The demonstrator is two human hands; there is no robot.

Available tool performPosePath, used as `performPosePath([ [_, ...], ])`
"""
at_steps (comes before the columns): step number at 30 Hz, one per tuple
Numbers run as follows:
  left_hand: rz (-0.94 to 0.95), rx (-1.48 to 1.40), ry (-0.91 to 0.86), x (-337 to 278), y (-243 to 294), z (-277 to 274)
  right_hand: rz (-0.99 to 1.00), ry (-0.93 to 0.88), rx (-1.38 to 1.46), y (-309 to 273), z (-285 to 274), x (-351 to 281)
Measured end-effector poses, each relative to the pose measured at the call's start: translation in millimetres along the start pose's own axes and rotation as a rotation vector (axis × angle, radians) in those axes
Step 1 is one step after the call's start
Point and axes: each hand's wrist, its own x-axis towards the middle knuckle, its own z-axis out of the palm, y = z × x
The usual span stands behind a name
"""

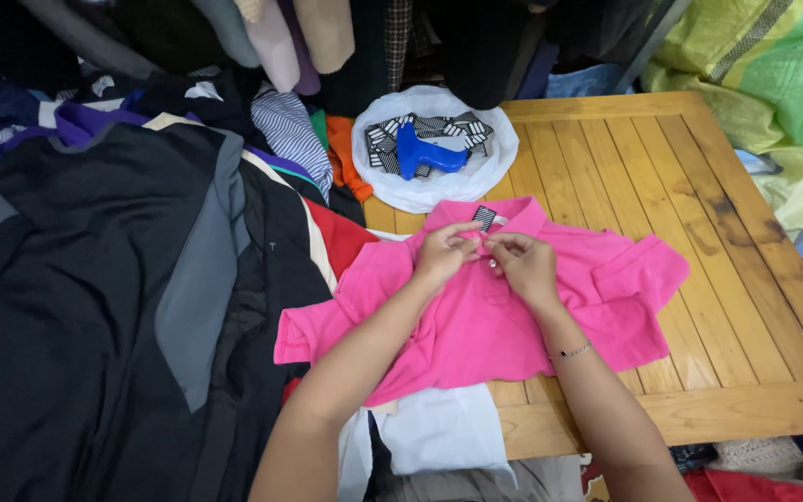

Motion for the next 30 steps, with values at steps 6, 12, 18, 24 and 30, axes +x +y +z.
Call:
performPosePath([
  [6, -0.005, 0.031, -0.02, -8.5, 11.8, 0.1, -0.036, 0.018, -0.013, 9.4, 1.4, 6.1],
  [12, 0.028, 0.079, -0.012, 3.8, -5.7, -1.5, -0.076, 0.014, -0.077, 11.6, -0.9, 8.9],
  [18, 0.043, 0.125, -0.001, 3.1, -4.2, -1.8, -0.097, -0.002, -0.015, 24.5, -0.1, 13.1],
  [24, 0.033, 0.02, 0.025, -1.7, 3.3, 2.7, -0.26, 0.123, -0.32, 31.3, 9.3, 10.1],
  [30, 0.036, -0.014, 0.028, -0.4, 1.4, 1.1, -0.438, 0.099, -0.312, 34.6, 5.2, 10.9],
])
